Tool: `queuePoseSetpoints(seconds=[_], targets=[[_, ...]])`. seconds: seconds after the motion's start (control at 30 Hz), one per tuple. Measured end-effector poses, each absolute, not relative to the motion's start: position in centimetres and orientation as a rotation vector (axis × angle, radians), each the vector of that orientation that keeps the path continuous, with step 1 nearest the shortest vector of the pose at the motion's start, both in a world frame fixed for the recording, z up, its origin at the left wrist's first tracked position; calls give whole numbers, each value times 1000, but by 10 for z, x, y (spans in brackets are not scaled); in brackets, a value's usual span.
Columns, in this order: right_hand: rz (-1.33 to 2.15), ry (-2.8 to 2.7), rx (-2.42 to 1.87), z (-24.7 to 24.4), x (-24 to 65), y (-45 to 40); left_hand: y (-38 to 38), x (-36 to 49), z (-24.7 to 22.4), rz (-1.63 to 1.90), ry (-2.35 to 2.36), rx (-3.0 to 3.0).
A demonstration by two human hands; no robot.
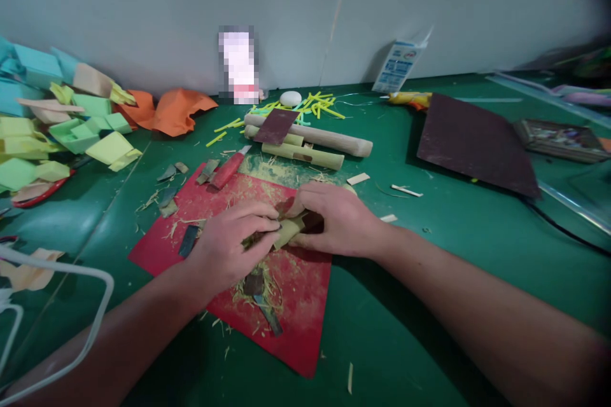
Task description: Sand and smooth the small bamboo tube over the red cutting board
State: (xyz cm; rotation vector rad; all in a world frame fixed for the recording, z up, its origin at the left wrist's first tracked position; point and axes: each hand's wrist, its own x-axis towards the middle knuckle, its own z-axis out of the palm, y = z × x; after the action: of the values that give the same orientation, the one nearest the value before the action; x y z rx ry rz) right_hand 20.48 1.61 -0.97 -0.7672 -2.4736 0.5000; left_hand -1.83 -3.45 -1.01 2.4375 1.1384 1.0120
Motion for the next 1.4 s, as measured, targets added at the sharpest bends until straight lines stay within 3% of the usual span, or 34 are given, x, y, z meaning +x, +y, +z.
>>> queuePoseSetpoints(seconds=[1.07, 1.4], targets=[[508, -2463, -771, -12, 206, 15, -46, -23, -9, 800, 970, 2591], [439, -2450, -948, -13, 206, 9, -44, -24, -5, 703, 894, 2753]])
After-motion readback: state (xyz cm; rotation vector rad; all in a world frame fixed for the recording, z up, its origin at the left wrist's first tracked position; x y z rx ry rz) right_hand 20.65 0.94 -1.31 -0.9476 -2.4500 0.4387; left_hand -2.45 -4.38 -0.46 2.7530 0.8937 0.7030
